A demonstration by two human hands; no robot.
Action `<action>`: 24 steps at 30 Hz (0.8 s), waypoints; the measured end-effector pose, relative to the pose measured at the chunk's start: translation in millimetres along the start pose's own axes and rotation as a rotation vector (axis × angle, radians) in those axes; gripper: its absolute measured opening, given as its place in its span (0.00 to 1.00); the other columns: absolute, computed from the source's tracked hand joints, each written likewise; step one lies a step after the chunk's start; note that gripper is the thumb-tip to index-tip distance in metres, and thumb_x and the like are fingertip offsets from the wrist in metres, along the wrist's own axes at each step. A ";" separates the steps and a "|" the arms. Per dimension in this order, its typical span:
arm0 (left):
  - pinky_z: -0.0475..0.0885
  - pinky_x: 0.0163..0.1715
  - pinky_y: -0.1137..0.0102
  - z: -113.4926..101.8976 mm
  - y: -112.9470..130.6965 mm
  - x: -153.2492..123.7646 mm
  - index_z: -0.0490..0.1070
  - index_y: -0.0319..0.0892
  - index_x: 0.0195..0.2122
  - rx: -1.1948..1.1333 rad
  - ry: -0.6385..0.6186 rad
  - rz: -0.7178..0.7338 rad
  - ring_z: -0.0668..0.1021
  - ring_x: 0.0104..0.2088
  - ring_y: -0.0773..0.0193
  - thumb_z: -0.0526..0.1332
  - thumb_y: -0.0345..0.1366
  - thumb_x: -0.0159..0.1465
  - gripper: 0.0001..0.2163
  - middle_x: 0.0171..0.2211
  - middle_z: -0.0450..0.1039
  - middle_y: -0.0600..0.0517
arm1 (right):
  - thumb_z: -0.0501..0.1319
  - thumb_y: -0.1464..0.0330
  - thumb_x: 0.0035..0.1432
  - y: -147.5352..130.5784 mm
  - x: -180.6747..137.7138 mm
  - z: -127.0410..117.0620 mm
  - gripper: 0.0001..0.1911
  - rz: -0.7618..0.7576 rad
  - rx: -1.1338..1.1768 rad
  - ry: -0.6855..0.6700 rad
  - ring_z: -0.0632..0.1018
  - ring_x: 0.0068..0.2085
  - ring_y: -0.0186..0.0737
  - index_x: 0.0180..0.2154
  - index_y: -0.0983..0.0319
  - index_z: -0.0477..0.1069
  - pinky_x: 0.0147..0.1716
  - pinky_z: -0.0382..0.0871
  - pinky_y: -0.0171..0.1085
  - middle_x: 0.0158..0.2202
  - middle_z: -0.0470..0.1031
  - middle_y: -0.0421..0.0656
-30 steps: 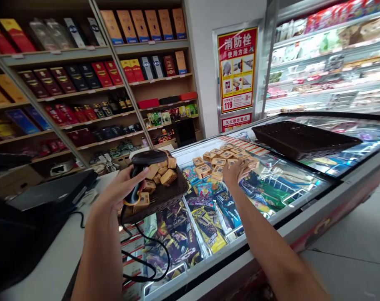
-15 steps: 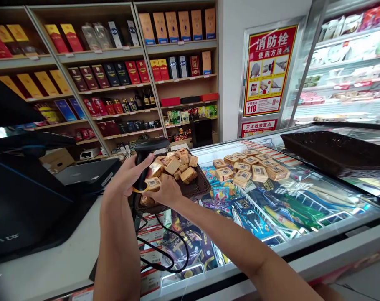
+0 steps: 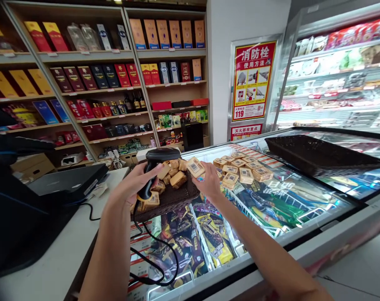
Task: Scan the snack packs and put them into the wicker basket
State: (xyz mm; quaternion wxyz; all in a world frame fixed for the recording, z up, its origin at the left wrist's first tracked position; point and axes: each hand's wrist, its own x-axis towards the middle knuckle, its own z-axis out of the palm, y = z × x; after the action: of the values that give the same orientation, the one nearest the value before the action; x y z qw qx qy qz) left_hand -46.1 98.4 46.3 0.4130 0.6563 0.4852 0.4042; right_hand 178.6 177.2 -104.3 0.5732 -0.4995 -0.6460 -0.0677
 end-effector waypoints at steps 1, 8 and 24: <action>0.61 0.20 0.74 5.9 -1.9 3.5 0.66 0.44 0.35 -0.017 -0.031 -0.012 0.70 0.21 0.68 0.69 0.57 0.55 0.22 0.20 0.67 0.58 | 0.62 0.60 0.57 12.4 -3.1 -2.2 0.27 0.023 -0.021 0.045 0.72 0.56 0.56 0.56 0.62 0.64 0.57 0.67 0.54 0.51 0.72 0.55; 0.60 0.21 0.75 42.2 -9.0 17.7 0.65 0.44 0.33 0.088 -0.160 -0.070 0.68 0.20 0.69 0.67 0.56 0.57 0.21 0.20 0.66 0.58 | 0.62 0.61 0.57 46.2 -13.0 -0.2 0.28 0.059 -0.045 0.052 0.71 0.56 0.54 0.58 0.63 0.64 0.58 0.66 0.52 0.52 0.72 0.54; 0.61 0.20 0.75 44.4 -0.9 16.1 0.64 0.44 0.35 0.133 -0.124 -0.019 0.69 0.21 0.70 0.67 0.55 0.57 0.21 0.22 0.66 0.59 | 0.65 0.61 0.53 79.1 11.4 15.6 0.33 0.466 -0.075 -0.023 0.69 0.58 0.57 0.58 0.66 0.65 0.57 0.64 0.50 0.55 0.71 0.56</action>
State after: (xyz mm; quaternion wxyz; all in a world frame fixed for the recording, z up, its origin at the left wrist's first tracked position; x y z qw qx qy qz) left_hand -1.8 107.5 32.8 0.4016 0.7012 0.4907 0.3260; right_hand 227.1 232.9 -138.6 0.5471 -0.6567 -0.5168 0.0481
